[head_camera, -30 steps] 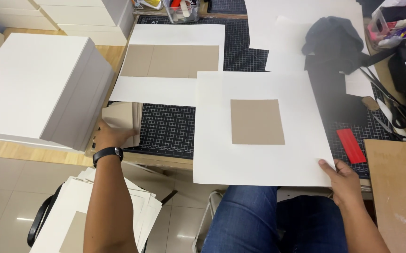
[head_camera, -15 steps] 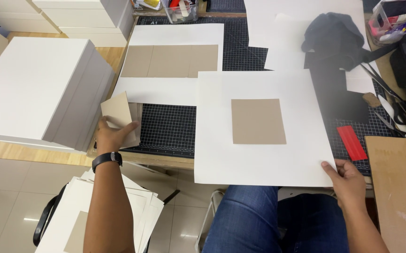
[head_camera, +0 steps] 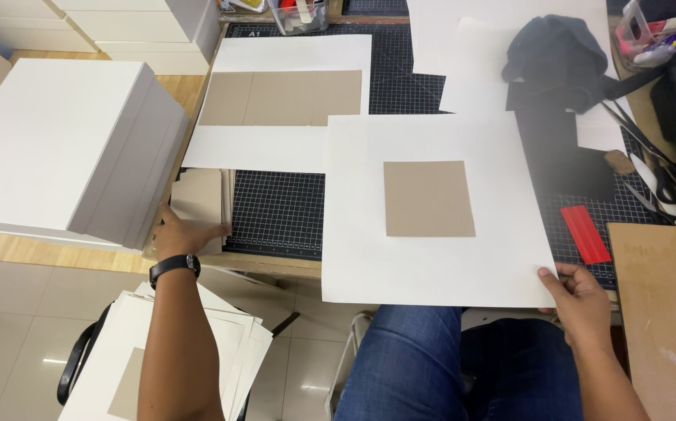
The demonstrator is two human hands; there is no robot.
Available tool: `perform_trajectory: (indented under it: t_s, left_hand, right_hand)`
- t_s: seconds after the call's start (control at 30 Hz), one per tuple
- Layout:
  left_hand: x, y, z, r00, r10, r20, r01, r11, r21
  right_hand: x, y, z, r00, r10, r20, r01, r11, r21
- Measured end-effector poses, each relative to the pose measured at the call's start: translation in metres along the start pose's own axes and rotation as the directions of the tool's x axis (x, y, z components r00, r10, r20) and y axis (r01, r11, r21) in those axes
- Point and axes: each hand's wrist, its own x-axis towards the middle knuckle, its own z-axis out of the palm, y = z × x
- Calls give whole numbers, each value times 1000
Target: Apply glue to cardboard pieces and adhere them to a white paper sheet to create a folder or cover.
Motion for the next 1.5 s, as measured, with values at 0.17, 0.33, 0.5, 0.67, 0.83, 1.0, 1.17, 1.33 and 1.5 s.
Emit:
perform_trajectory:
  t_s: [0.17, 0.33, 0.5, 0.67, 0.83, 1.0, 1.17, 1.33, 1.5]
  left_hand:
    - [-1, -9, 4, 999, 44, 0, -44, 999, -5]
    - [-7, -15, 5, 999, 47, 6, -47, 996, 80]
    - [-13, -25, 1, 998, 40, 39, -39, 999, -34]
    - [-26, -31, -9, 997, 29, 73, -26, 999, -41]
    - [-23, -37, 6, 998, 57, 18, -57, 998, 13]
    - [-29, -29, 1, 999, 15, 32, -15, 1000, -11]
    - [-66, -21, -31, 996, -22, 86, 36, 986, -163]
    - [-49, -41, -29, 998, 18, 58, -2, 968, -252]
    - [-51, -49, -31, 998, 62, -31, -69, 907, -415]
  right_hand:
    - [-4, -5, -1, 1000, 9, 6, -9, 1000, -13]
    - [-6, -6, -2, 1000, 8, 15, -8, 1000, -25]
    - [0, 1, -3, 999, -14, 29, 14, 1000, 4]
    - [1, 4, -3, 999, -32, 38, 32, 999, 14]
    - [-5, -5, -2, 999, -23, 39, 23, 1000, 2]
    - [-11, -11, -7, 999, -11, 53, 11, 1000, 0]
    - [-10, -8, -9, 998, -22, 51, 22, 1000, -1]
    - [-18, -14, -9, 998, -56, 10, 57, 996, -62]
    - [-26, -3, -9, 771, -619, -151, 458, 703, -544]
